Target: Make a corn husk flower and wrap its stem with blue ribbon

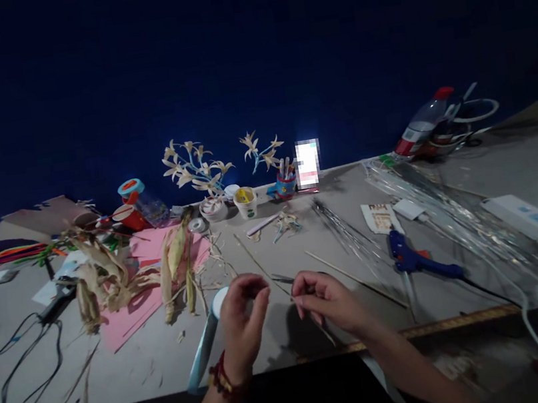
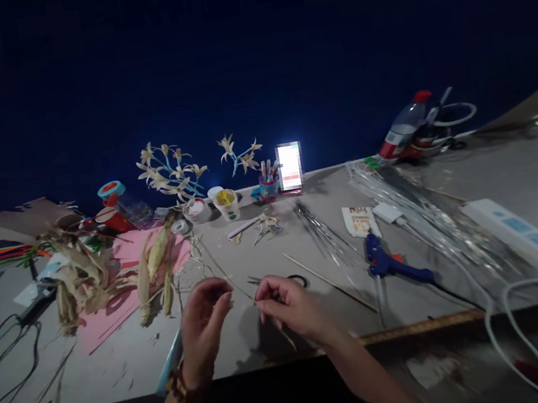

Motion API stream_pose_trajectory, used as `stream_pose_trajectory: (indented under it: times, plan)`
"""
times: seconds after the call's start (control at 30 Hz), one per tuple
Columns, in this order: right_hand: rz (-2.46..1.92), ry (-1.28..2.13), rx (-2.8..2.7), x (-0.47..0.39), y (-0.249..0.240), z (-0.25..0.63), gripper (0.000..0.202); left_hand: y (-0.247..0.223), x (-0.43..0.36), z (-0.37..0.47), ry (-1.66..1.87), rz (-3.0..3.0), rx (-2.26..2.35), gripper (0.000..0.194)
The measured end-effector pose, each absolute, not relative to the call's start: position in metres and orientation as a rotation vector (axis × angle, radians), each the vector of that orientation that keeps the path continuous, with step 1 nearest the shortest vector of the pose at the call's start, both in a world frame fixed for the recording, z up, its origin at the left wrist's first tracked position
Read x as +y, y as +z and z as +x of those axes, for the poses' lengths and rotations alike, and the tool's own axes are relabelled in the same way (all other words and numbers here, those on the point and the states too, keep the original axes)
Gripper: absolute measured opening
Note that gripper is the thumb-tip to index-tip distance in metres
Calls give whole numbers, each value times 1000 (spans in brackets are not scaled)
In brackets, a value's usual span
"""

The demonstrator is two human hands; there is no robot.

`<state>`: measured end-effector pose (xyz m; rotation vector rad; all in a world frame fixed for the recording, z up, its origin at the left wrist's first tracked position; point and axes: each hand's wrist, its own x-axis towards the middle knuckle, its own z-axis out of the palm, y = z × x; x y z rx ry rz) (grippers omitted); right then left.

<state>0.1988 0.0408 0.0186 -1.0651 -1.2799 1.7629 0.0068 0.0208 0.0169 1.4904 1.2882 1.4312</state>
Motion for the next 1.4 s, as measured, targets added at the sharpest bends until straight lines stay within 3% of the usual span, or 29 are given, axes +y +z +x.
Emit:
stream_pose_trajectory:
  times: [0.1, 0.2, 0.33, 0.5, 0.8, 0.9, 1.0, 1.1, 1.4]
  plan:
    - [-1135, 1597, -1406, 42, 23, 200, 12, 27, 17, -5, 1681, 2035, 1374, 19]
    - [-1150, 1420, -1587, 40, 29, 202, 5, 45, 24, -12, 1258, 2593, 1370, 30]
    - [-1271, 1200, -1789, 37, 40, 206, 7, 55, 38, -13, 987, 2750, 1324, 18]
    - [-1264, 1160, -1789, 35, 39, 205, 10, 38, 40, -8, 1174, 2593, 1259, 18]
    - [-1065, 1619, -1229, 33, 18, 184, 21, 16, 27, 9, 1432, 2110, 1193, 20]
    - [-1116, 1326, -1422, 30, 18, 179, 15, 15, 20, 13, 1340, 1881, 1211, 16]
    - [-1140, 760, -1785, 28, 21, 178, 6, 15, 15, 17, 1264, 1499, 1164, 12]
    - [-1031, 405, -1999, 28, 25, 179, 15, 14, 16, 21, 1260, 1204, 1057, 13]
    - [-930, 352, -2083, 30, 34, 190, 15, 11, 22, 18, 1298, 937, 975, 18]
